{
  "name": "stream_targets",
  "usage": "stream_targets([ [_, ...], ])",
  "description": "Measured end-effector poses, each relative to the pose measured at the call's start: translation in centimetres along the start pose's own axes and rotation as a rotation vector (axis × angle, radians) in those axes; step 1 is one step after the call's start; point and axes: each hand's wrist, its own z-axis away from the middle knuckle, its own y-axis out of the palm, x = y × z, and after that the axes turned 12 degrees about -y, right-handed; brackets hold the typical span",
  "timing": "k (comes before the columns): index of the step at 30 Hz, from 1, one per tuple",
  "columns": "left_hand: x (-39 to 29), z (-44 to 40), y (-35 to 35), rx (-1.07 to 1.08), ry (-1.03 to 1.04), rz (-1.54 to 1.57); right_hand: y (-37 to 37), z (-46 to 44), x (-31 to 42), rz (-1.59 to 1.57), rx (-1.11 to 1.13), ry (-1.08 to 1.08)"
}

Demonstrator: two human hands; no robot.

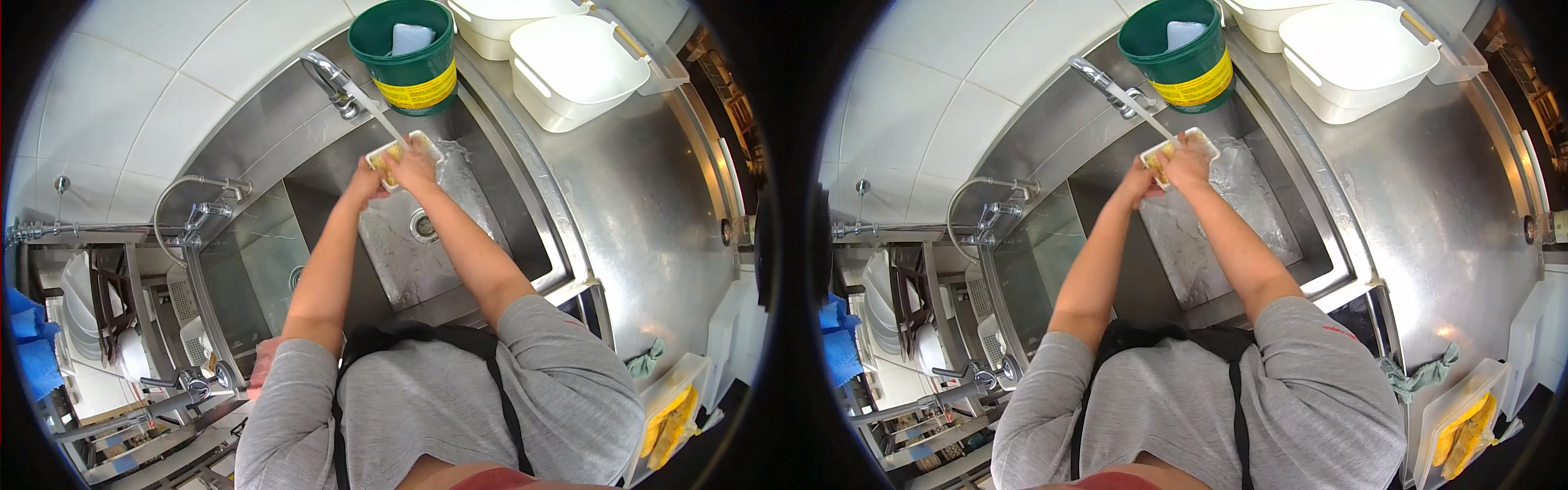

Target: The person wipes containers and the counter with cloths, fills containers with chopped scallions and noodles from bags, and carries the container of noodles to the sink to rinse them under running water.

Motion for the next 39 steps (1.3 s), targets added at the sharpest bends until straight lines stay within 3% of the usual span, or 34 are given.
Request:
stream_targets([
  [1,0.9,0.0,1.0,0.106,-0.04,0.251,-1.1,0.3,0.0,0.136,0.118,-0.048],
  [2,1.6,0.0,2.2,0.111,-0.038,0.254,-2.1,0.5,0.3,0.21,0.187,-0.039],
  [6,2.5,-0.2,5.4,0.15,-0.105,0.551,-1.8,1.0,-1.3,0.332,0.12,-0.093],
  [16,2.2,0.4,6.0,0.145,-0.1,0.635,-4.5,0.2,-3.9,-0.039,0.059,-0.283],
  [18,2.2,0.6,6.1,0.148,-0.097,0.638,-5.8,-0.3,-3.7,-0.187,0.085,-0.157],
  [25,2.5,2.0,5.0,0.122,-0.062,0.679,-9.2,-2.5,-2.0,-0.288,0.116,-0.131],
  [33,6.8,5.9,1.2,0.085,-0.089,0.634,-7.8,-4.0,-0.5,-0.783,0.175,0.044],
  [36,8.7,6.7,0.3,0.075,-0.083,0.638,-5.7,-4.9,-0.2,-1.115,0.202,0.251],
  [39,10.1,8.0,-0.1,0.051,-0.058,0.709,-4.6,-4.7,0.0,-1.003,0.354,0.232],
])
